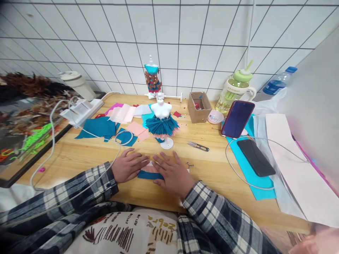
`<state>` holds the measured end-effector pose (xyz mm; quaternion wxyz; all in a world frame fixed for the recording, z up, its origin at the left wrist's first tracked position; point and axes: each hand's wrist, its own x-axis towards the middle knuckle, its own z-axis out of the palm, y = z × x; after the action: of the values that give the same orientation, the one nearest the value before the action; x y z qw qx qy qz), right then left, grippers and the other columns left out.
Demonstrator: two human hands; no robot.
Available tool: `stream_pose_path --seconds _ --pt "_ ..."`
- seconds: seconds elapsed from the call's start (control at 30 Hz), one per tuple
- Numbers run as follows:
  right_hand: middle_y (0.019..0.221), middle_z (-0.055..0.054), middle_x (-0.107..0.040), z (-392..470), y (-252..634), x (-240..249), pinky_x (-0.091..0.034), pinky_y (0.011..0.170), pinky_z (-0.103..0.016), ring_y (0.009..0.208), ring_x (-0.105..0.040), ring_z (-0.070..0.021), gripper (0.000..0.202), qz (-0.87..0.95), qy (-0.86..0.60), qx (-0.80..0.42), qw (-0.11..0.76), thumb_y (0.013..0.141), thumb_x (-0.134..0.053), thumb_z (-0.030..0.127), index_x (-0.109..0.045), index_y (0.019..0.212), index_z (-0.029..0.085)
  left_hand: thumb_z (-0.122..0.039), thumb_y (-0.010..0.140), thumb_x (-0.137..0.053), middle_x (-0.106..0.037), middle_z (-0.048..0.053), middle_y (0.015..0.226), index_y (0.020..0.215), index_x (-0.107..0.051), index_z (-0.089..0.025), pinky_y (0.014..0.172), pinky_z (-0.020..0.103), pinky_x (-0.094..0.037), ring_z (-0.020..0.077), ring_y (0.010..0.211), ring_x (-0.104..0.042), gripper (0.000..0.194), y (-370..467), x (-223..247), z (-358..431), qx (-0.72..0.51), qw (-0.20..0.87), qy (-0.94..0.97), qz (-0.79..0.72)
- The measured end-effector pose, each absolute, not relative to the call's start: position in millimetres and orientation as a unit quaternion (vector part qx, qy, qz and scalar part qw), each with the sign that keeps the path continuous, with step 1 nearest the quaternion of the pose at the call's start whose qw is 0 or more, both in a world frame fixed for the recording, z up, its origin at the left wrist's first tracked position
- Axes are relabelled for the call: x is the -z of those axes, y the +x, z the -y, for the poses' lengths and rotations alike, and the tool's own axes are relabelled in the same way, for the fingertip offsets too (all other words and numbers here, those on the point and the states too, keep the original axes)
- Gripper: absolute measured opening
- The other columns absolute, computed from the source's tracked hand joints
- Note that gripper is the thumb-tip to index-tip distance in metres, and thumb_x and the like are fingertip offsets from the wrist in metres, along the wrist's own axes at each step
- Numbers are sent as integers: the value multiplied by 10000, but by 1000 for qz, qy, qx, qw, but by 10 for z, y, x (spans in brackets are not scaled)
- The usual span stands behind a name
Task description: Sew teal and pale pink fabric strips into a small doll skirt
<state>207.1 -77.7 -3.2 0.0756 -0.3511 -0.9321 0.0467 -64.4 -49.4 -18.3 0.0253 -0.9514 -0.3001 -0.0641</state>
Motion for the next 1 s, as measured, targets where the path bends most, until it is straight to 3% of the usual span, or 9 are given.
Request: stream_pose_path --seconds 0.17,0.33,0.47,0.57,0.77,1.0 --pt "1582 8 -184 795 2219 182 -91 1137 -599 1449 -147 -273 567 916 -395 -36 54 967 -314 522 -301 1481 283 -287 901 -448 -585 2 1347 1334 -523 -332 1155 515 -138 215 1194 -506 442 -696 173 500 53 10 -943 328" --pt "1589 -3 -139 846 2409 157 -91 1122 -610 1449 -139 -289 547 901 -430 -33 34 974 -304 495 -310 1480 286 -347 884 -467 -508 35 1424 1312 -554 -311 1150 572 -79 276 1252 -467 438 -571 -25 533 66 -3 -931 358" --pt "1591 -6 -123 878 2409 201 -95 1116 -618 1449 -129 -295 566 895 -443 -40 30 970 -321 484 -272 1494 275 -497 902 -429 -327 132 1534 1489 -297 -133 1172 501 -67 316 1397 -293 703 -158 -164 727 79 7 -913 401" --pt "1592 1 -117 885 2390 225 -85 1125 -606 1454 -107 -289 577 891 -450 -36 38 967 -315 500 -269 1496 271 -545 909 -394 -239 121 1570 1515 -190 -103 1177 421 -91 273 1445 -200 777 106 -86 843 32 -19 -937 348" --pt "1586 -10 -165 930 2461 247 -110 1131 -580 1452 -133 -274 582 887 -460 -25 48 970 -308 486 -235 1505 271 -645 908 -287 -237 138 1566 1520 -163 -157 1139 586 8 300 1439 -212 792 156 163 822 -14 -49 -927 373" --pt "1580 -55 -199 1028 2694 235 -146 1116 -598 1436 -180 -302 592 871 -490 -18 42 956 -371 438 -272 1498 221 -651 897 -323 -240 160 1560 1514 -190 -146 1116 630 47 327 1428 -226 809 135 133 818 -9 -60 -928 367"
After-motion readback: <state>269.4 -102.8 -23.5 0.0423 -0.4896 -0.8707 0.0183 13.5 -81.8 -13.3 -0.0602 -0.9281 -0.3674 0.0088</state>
